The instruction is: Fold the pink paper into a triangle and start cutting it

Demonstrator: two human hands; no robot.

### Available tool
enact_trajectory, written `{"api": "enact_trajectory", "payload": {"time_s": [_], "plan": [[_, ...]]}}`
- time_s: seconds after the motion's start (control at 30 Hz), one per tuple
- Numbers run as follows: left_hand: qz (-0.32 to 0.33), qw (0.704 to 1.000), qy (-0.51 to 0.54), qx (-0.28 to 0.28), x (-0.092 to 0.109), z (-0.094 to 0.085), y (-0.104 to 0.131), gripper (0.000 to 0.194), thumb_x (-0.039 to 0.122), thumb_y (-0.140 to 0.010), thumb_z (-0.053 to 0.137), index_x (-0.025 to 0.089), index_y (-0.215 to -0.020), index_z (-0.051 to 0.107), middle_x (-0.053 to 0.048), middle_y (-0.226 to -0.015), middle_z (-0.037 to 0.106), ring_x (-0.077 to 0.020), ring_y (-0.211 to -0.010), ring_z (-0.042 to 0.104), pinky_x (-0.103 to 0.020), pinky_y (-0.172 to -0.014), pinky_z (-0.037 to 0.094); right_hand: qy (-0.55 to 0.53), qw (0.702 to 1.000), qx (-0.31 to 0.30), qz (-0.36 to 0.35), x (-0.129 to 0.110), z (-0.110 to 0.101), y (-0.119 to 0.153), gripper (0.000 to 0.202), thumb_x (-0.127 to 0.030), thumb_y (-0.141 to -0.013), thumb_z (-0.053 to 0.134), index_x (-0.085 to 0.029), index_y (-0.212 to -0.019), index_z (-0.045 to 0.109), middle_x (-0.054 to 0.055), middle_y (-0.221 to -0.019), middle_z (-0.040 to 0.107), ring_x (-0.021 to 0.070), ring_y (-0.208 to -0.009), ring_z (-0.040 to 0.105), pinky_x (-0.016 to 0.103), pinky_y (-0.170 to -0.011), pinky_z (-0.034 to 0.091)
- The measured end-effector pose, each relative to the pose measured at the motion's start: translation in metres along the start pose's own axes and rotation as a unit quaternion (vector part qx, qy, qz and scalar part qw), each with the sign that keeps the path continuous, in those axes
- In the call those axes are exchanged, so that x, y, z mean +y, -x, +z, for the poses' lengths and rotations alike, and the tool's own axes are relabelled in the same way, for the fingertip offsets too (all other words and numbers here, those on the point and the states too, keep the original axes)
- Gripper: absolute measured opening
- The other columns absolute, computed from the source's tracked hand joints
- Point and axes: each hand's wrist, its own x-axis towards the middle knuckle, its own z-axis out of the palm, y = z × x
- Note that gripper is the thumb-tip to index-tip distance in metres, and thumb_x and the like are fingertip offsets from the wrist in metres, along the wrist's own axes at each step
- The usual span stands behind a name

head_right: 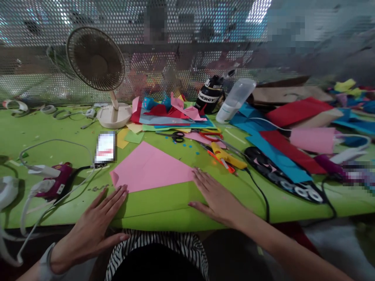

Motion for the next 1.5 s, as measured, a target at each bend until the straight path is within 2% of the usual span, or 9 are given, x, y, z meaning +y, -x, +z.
{"api": "enact_trajectory", "payload": {"time_s": [0.17,0.37,0.57,0.9,1.0,1.13,1.3,1.4,1.5], "plan": [[-0.015,1.000,-0.012,0.003,0.000,0.000,0.009,0.091,0.067,-0.088,0.042,0.010,-0.153,0.013,-0.016,-0.154,0.031,-0.0262,-0.141,0.033,-0.043,-0.117,0.016,0.020,0.999,0.009,0.028,0.013,0.001,0.015,0.081,-0.058,-0.092,0.042,-0.009,-0.153,0.020,0.020,-0.154,0.028,0.0324,-0.141,0.032,0.051,-0.111,0.037],[-0.060,0.998,0.010,0.009,0.004,-0.002,0.000,0.075,0.063,-0.089,0.044,0.012,-0.144,0.038,-0.015,-0.147,0.044,-0.0271,-0.134,0.045,-0.047,-0.114,0.030,-0.018,0.993,0.041,0.111,0.012,-0.019,-0.017,0.059,-0.057,-0.094,0.039,-0.013,-0.126,0.063,0.017,-0.129,0.062,0.0321,-0.121,0.057,0.052,-0.108,0.041],[-0.109,0.992,0.037,0.058,0.011,-0.006,-0.033,0.053,0.049,-0.093,0.048,0.012,-0.130,0.053,-0.015,-0.131,0.061,-0.0294,-0.121,0.058,-0.049,-0.104,0.044,-0.047,0.985,-0.036,0.161,-0.005,-0.050,-0.067,0.059,-0.052,-0.084,0.060,-0.012,-0.127,0.059,0.019,-0.130,0.059,0.0356,-0.121,0.055,0.050,-0.100,0.046],[-0.063,0.996,0.054,0.028,0.025,-0.009,-0.071,0.060,0.051,-0.091,0.050,0.012,-0.136,0.046,-0.018,-0.145,0.046,-0.0303,-0.134,0.044,-0.049,-0.110,0.038,-0.158,0.962,-0.096,0.198,0.004,-0.053,-0.088,0.065,-0.046,-0.073,0.069,-0.018,-0.129,0.055,0.014,-0.127,0.062,0.0329,-0.110,0.061,0.042,-0.088,0.050],[-0.050,0.997,0.050,0.006,0.030,-0.012,-0.088,0.066,0.052,-0.089,0.053,0.012,-0.140,0.042,-0.019,-0.149,0.041,-0.0312,-0.137,0.039,-0.048,-0.111,0.035,-0.280,0.934,-0.098,0.197,0.009,-0.050,-0.092,0.057,-0.041,-0.074,0.067,-0.018,-0.126,0.057,0.008,-0.092,0.072,0.0249,-0.080,0.067,0.034,-0.068,0.051],[-0.051,0.998,0.043,-0.019,0.043,-0.012,-0.110,0.084,0.053,-0.082,0.059,0.007,-0.146,0.030,-0.022,-0.154,0.030,-0.0343,-0.142,0.029,-0.051,-0.113,0.030,-0.465,0.858,-0.077,0.201,0.009,-0.056,-0.095,0.069,-0.037,-0.077,0.065,-0.016,-0.139,0.044,-0.005,-0.059,0.059,0.0163,-0.056,0.056,0.029,-0.056,0.045],[-0.054,0.998,0.029,-0.028,0.051,-0.003,-0.128,0.076,0.036,-0.084,0.058,0.001,-0.146,0.028,-0.024,-0.152,0.032,-0.0344,-0.141,0.033,-0.051,-0.113,0.032,-0.580,0.793,-0.020,0.185,-0.007,-0.074,-0.094,0.046,-0.035,-0.074,0.070,-0.019,-0.117,0.066,0.004,-0.088,0.070,0.0178,-0.085,0.063,0.034,-0.081,0.048],[-0.057,0.998,0.027,0.000,0.043,-0.003,-0.130,0.051,0.013,-0.087,0.045,0.006,-0.137,0.043,-0.018,-0.140,0.052,-0.0267,-0.127,0.052,-0.043,-0.107,0.041,-0.609,0.773,0.016,0.175,-0.011,-0.077,-0.094,0.031,-0.038,-0.076,0.068,-0.020,-0.102,0.072,0.006,-0.105,0.070,0.0196,-0.095,0.062,0.036,-0.088,0.048],[-0.066,0.995,0.020,0.071,0.027,-0.016,-0.130,0.032,0.009,-0.091,0.038,0.012,-0.115,0.058,-0.013,-0.116,0.069,-0.0222,-0.103,0.066,-0.041,-0.100,0.047,-0.621,0.765,0.097,0.142,-0.002,-0.073,-0.098,0.034,-0.041,-0.079,0.062,-0.019,-0.104,0.070,0.009,-0.116,0.067,0.0226,-0.094,0.064,0.039,-0.086,0.050]]}}
